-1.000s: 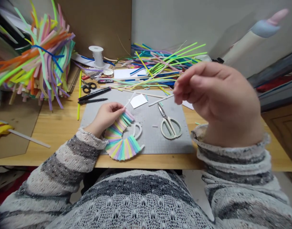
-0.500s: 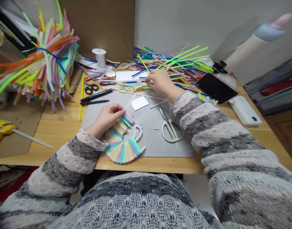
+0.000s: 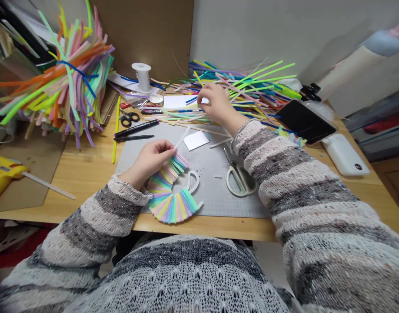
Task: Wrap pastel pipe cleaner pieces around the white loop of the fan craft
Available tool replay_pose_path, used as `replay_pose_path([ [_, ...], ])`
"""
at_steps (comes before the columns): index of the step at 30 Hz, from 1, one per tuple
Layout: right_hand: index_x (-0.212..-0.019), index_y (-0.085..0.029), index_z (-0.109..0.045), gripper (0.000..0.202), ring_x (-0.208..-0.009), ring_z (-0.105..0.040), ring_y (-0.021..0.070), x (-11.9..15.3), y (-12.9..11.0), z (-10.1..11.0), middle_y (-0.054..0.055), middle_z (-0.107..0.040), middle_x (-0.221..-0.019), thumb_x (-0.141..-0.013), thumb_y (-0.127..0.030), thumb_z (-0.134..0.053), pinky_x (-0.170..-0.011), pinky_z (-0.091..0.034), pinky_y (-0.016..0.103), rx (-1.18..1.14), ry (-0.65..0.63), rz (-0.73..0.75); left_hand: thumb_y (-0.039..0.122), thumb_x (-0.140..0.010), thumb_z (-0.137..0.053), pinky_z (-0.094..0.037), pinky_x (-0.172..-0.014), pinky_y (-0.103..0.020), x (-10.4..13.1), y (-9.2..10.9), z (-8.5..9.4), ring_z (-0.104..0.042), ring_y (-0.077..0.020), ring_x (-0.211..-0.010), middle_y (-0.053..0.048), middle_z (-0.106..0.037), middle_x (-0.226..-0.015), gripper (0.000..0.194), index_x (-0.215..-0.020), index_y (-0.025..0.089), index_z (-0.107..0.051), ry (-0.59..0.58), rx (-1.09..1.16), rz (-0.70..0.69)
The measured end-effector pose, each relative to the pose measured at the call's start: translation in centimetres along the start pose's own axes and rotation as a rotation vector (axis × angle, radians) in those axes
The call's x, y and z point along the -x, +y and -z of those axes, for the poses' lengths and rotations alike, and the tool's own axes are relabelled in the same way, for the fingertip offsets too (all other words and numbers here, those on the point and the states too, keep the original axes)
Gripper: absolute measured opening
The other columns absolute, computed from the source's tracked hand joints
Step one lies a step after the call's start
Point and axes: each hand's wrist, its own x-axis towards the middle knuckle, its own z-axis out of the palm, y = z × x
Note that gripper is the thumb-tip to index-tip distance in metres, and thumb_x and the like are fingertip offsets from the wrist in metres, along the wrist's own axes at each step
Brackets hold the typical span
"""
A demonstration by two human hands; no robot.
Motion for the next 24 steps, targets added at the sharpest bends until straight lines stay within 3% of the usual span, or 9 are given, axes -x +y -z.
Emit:
replay_pose_path([
  [3,-0.091,-0.016,-0.061,0.011,-0.089,-0.053,0.0151,-0.4,-0.1,2.0,0.006,-0.061,-0.094,-0.090,-0.024,-0.053,-0.082,-0.040,0.029,-0.123,0.109,-0.109,0.029,-0.071,-0.062,-0.041,-0.065,-0.025,-0.1,-0.1,0.0,-0.052,-0.0121,-0.065,0.001,-0.058,-0.068,0.014,-0.071,0.015,-0.060,-0.018,0.082,0.018],
  [6,-0.103,-0.017,-0.058,0.018,-0.085,-0.052,0.0113,-0.4,-0.7,4.8,0.005,-0.061,-0.094,-0.095,-0.023,-0.043,-0.080,-0.041,0.023,-0.150,0.190,-0.068,0.029,-0.070,-0.065,-0.042,-0.066,-0.025,-0.1,0.1,0.0,-0.053,-0.0119,-0.066,0.001,-0.060,-0.071,0.015,-0.074,0.015,-0.061,-0.043,0.176,0.046],
  [9,-0.115,-0.023,-0.055,0.029,-0.103,-0.053,0.0185,0.1,-2.6,8.2,0.008,-0.061,-0.111,-0.098,-0.026,-0.032,-0.092,-0.040,0.032,0.029,0.280,0.051,0.029,-0.069,-0.067,-0.044,-0.068,-0.026,0.1,0.4,-0.2,-0.056,-0.0126,-0.069,-0.001,-0.064,-0.076,0.017,-0.078,0.015,-0.064,-0.059,0.220,0.071],
  [11,-0.118,-0.025,-0.056,0.039,-0.107,-0.053,0.0246,0.8,-5.1,10.5,0.009,-0.061,-0.114,-0.099,-0.032,-0.023,-0.091,-0.041,0.040,0.226,0.277,-0.002,0.029,-0.068,-0.068,-0.045,-0.071,-0.028,0.2,0.5,-0.2,-0.057,-0.0131,-0.070,-0.002,-0.065,-0.077,0.018,-0.079,0.014,-0.065,-0.066,0.232,0.076],
  [14,-0.117,-0.020,-0.060,0.059,-0.110,-0.053,0.0299,2.8,-9.9,12.6,0.011,-0.062,-0.110,-0.099,-0.037,-0.006,-0.081,-0.041,0.042,0.479,0.203,-0.090,0.026,-0.068,-0.069,-0.047,-0.075,-0.030,0.2,0.4,-0.3,-0.059,-0.0134,-0.071,-0.003,-0.066,-0.079,0.018,-0.080,0.014,-0.065,-0.065,0.233,0.073],
  [16,-0.113,-0.018,-0.061,0.048,-0.102,-0.056,0.0316,4.7,-12.7,12.6,0.013,-0.062,-0.106,-0.099,-0.039,-0.020,-0.071,-0.041,0.039,0.494,0.092,-0.068,0.023,-0.068,-0.069,-0.047,-0.076,-0.031,0.2,0.2,-0.3,-0.060,-0.0133,-0.072,-0.003,-0.066,-0.080,0.017,-0.082,0.013,-0.065,-0.058,0.257,0.069],
  [18,-0.097,-0.018,-0.063,0.033,-0.084,-0.060,0.0254,6.8,-14.3,11.3,0.012,-0.065,-0.095,-0.096,-0.035,-0.035,-0.062,-0.038,0.033,0.367,-0.076,-0.059,0.022,-0.067,-0.069,-0.048,-0.077,-0.031,0.1,0.1,-0.3,-0.060,-0.0132,-0.073,-0.003,-0.066,-0.080,0.018,-0.082,0.013,-0.065,-0.049,0.280,0.069],
  [21,-0.086,-0.022,-0.060,0.014,-0.061,-0.053,0.0173,9.4,-14.4,7.8,0.005,-0.061,-0.069,-0.089,-0.032,-0.051,-0.055,-0.030,0.028,0.055,-0.317,-0.097,0.023,-0.067,-0.069,-0.047,-0.075,-0.030,0.1,0.1,-0.4,-0.059,-0.0133,-0.070,-0.003,-0.066,-0.077,0.016,-0.079,0.013,-0.065,-0.034,0.260,0.086],
  [24,-0.087,-0.021,-0.055,0.017,-0.058,-0.048,0.0161,10.7,-13.6,4.5,0.004,-0.059,-0.068,-0.091,-0.034,-0.044,-0.053,-0.026,0.028,-0.194,-0.339,-0.250,0.024,-0.068,-0.068,-0.047,-0.073,-0.029,0.1,0.0,-0.5,-0.058,-0.0133,-0.069,-0.003,-0.065,-0.075,0.016,-0.078,0.013,-0.064,-0.022,0.215,0.071],
])
